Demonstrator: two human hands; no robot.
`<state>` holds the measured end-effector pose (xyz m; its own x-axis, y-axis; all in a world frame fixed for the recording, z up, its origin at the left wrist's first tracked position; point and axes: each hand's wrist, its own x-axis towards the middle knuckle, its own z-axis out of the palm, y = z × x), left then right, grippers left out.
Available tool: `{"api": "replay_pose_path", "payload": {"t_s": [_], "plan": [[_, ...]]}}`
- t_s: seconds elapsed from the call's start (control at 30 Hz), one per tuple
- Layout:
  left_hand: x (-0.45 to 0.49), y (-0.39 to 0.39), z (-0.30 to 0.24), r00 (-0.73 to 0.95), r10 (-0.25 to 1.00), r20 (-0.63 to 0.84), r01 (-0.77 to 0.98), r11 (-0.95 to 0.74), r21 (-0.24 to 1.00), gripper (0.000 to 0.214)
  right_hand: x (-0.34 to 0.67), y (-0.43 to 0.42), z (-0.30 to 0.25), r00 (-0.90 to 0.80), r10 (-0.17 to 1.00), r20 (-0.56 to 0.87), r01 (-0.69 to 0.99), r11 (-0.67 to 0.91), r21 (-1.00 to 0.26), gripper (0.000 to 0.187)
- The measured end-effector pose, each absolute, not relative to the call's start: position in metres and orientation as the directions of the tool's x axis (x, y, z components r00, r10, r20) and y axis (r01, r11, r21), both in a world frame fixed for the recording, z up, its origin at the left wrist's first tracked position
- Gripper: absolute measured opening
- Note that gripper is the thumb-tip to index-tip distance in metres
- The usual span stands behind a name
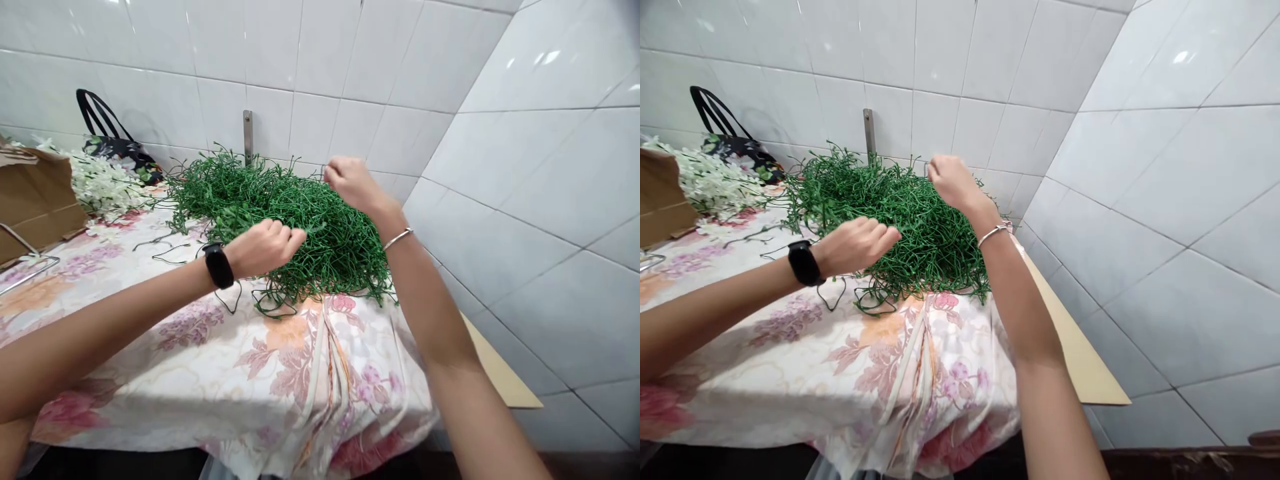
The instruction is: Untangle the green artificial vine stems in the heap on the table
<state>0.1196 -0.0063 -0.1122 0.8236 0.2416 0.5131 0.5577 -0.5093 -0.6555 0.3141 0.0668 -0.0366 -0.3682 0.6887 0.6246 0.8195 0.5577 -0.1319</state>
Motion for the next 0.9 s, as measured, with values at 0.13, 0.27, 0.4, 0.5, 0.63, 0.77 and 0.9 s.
{"api": "replay_pose_path", "payload": {"t_s": [0.13,0.27,0.4,0.5,0.63,0.77,0.9], "plan": [[0.115,0.018,-0.073,0.505,0.541,0.672,0.838,-0.495,-0.231,0.029,0.304,0.063,-0.044,-0.503,0.678,0.536,0.763,0.639,-0.092,0.023],[0.102,0.037,-0.051,0.395,0.613,0.685,0.731,-0.661,0.17,0.031,0.304,0.063,-0.042,-0.537,0.605,0.588,0.694,0.713,-0.1,0.024],[0.087,0.051,-0.055,0.403,0.71,0.577,0.602,-0.681,0.417,0.028,0.307,0.066,-0.045,-0.508,0.597,0.621,0.695,0.709,-0.114,0.028],[0.08,0.058,-0.059,0.439,0.761,0.478,0.516,-0.649,0.559,0.024,0.309,0.07,-0.048,-0.486,0.605,0.631,0.731,0.677,-0.087,0.032],[0.074,0.061,-0.057,0.499,0.751,0.433,0.387,-0.64,0.664,0.021,0.309,0.07,-0.048,-0.485,0.583,0.651,0.743,0.668,-0.045,0.036],[0.071,0.059,-0.051,0.481,0.75,0.453,0.352,-0.639,0.684,0.019,0.303,0.065,-0.044,-0.502,0.562,0.657,0.736,0.676,-0.016,0.037],[0.073,0.054,-0.046,0.486,0.731,0.48,0.311,-0.657,0.687,0.012,0.292,0.053,-0.041,-0.548,0.54,0.639,0.684,0.729,-0.03,0.033]]}}
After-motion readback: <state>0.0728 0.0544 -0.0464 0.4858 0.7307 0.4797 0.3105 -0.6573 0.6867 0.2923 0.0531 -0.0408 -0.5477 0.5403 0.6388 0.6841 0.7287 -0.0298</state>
